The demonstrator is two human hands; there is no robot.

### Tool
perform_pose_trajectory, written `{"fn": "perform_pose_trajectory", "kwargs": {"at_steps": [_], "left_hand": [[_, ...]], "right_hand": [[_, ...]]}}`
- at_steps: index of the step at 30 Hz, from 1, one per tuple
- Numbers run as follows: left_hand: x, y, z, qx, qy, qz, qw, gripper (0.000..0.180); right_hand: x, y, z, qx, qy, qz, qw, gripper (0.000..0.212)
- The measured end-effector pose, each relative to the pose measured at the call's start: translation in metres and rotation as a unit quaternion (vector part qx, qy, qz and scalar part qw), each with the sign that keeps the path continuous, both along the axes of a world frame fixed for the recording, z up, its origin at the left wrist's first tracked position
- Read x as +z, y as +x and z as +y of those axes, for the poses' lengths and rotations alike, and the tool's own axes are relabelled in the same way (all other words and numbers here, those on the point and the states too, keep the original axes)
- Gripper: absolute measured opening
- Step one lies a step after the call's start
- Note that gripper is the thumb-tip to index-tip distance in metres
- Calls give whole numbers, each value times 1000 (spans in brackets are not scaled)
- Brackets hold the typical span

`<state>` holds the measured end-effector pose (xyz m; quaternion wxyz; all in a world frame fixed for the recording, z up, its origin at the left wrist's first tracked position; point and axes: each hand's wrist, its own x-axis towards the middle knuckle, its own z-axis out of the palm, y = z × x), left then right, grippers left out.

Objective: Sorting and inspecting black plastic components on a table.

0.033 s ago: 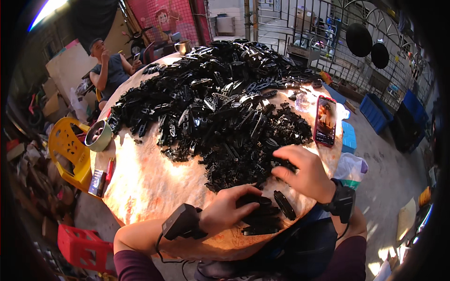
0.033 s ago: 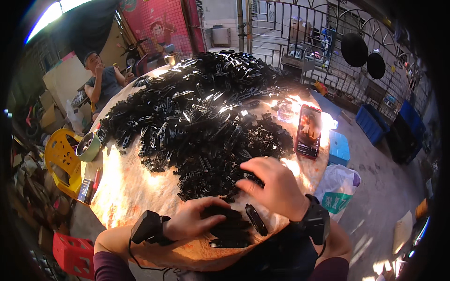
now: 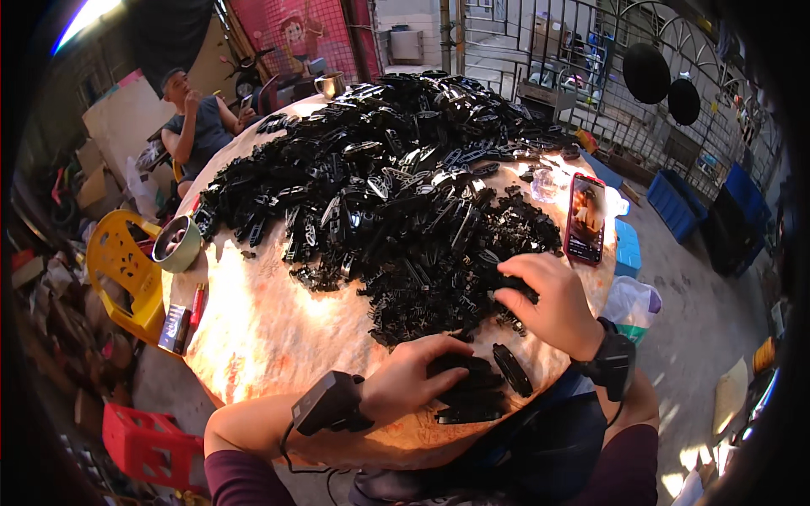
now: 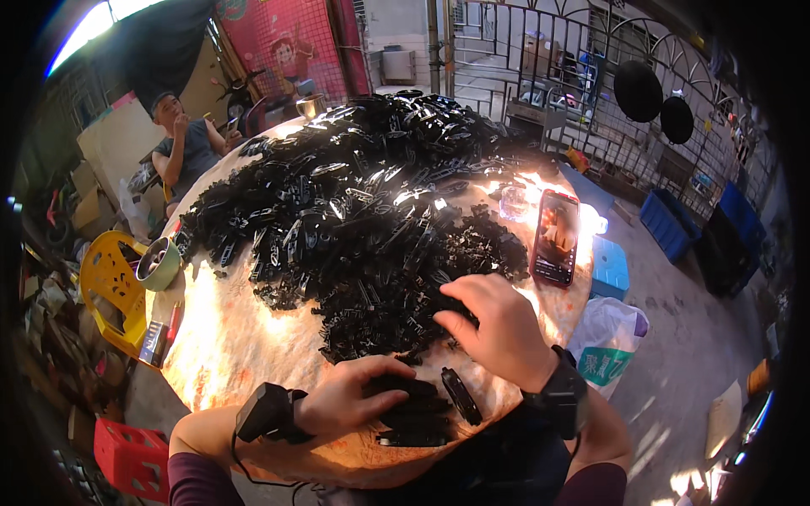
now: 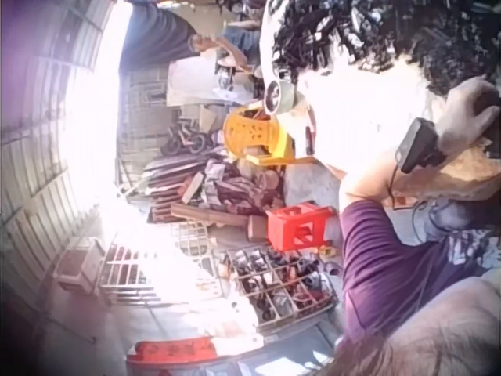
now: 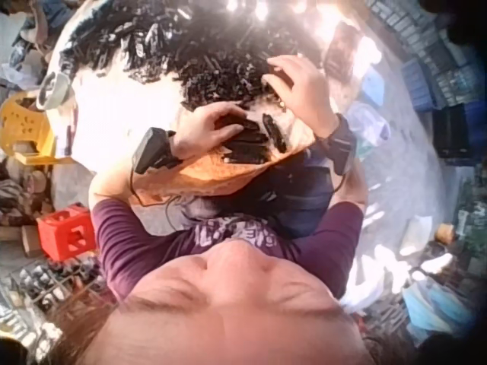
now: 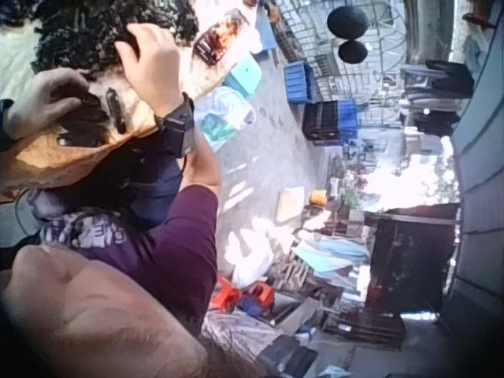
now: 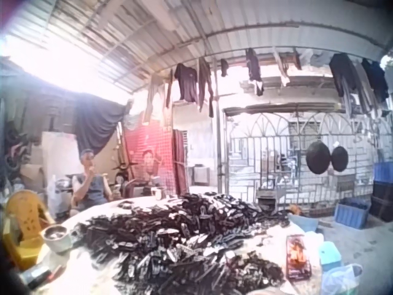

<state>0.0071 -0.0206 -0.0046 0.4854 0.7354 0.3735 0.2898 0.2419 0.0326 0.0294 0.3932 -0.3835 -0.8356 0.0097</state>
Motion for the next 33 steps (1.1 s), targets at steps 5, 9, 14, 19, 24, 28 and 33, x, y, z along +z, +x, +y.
{"fn": "perform_pose_trajectory", "kwargs": {"at_steps": [5, 9, 14, 19, 24, 28, 33], "left_hand": [[-5, 1, -2, -34, 223, 45, 973, 26], [0, 1, 1, -47, 191, 39, 980, 26], [-2, 1, 2, 92, -136, -169, 972, 38], [-2, -2, 7, 58, -235, -351, 905, 59], [-2, -7, 10, 42, -188, -359, 913, 46], [4, -7, 9, 72, -183, -278, 940, 34], [4, -3, 7, 77, -221, -267, 935, 30]], "right_hand": [[-10, -12, 28, -52, 60, -44, 996, 18], [-19, -15, 43, -103, -4, -145, 984, 15], [0, -15, 35, -115, 107, -61, 986, 13], [0, -23, -12, 68, -209, 239, 946, 16], [-15, -25, -31, 152, -327, 251, 898, 20], [-1, 1, -30, -31, -70, -96, 992, 27], [-20, 10, -31, -92, -99, -219, 966, 22]]}}
